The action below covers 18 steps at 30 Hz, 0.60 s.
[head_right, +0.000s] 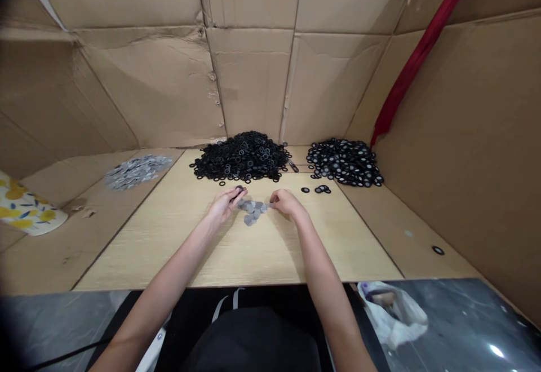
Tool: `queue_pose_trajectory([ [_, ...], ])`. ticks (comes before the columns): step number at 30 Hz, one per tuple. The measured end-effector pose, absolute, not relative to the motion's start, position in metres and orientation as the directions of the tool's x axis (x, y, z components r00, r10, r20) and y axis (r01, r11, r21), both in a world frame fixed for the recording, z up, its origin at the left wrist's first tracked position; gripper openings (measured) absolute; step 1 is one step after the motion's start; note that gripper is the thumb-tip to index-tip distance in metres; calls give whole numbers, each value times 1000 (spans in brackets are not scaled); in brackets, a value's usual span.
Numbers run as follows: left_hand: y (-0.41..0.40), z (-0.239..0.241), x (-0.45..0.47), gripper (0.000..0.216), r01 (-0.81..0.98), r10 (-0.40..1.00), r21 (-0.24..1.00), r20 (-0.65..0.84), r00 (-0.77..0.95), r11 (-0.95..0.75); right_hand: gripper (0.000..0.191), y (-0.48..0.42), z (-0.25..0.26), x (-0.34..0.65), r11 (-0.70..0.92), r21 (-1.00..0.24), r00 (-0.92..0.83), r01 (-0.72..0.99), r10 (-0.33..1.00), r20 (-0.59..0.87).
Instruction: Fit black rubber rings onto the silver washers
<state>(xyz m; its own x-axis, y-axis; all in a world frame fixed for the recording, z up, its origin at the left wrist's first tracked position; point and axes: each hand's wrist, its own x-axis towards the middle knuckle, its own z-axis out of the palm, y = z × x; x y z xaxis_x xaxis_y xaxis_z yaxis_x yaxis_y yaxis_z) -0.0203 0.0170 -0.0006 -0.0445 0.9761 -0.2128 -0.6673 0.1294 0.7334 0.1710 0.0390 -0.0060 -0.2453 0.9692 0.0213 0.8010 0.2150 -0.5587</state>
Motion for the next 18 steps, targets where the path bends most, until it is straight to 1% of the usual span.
queue_pose_trajectory([
  [4, 15, 1, -20, 12, -651, 974, 744, -222, -31, 149, 10, 39, -8, 170, 193, -632, -247, 750, 969, 2],
  [8, 16, 0, -20, 11, -647, 976, 747, -217, -14, 157, 12, 39, -12, 161, 235, -698, -272, 677, 960, 60],
  [12, 19, -5, -20, 11, -634, 979, 762, -201, -38, 132, 16, 38, -17, 148, 285, -783, -275, 553, 950, 151],
  [15, 21, -8, -21, 13, -632, 980, 768, -186, -74, 98, 18, 36, -20, 139, 284, -831, -269, 479, 948, 168],
  [18, 23, -10, -22, 14, -636, 980, 768, -177, -94, 77, 16, 35, -21, 135, 274, -861, -263, 429, 950, 170],
])
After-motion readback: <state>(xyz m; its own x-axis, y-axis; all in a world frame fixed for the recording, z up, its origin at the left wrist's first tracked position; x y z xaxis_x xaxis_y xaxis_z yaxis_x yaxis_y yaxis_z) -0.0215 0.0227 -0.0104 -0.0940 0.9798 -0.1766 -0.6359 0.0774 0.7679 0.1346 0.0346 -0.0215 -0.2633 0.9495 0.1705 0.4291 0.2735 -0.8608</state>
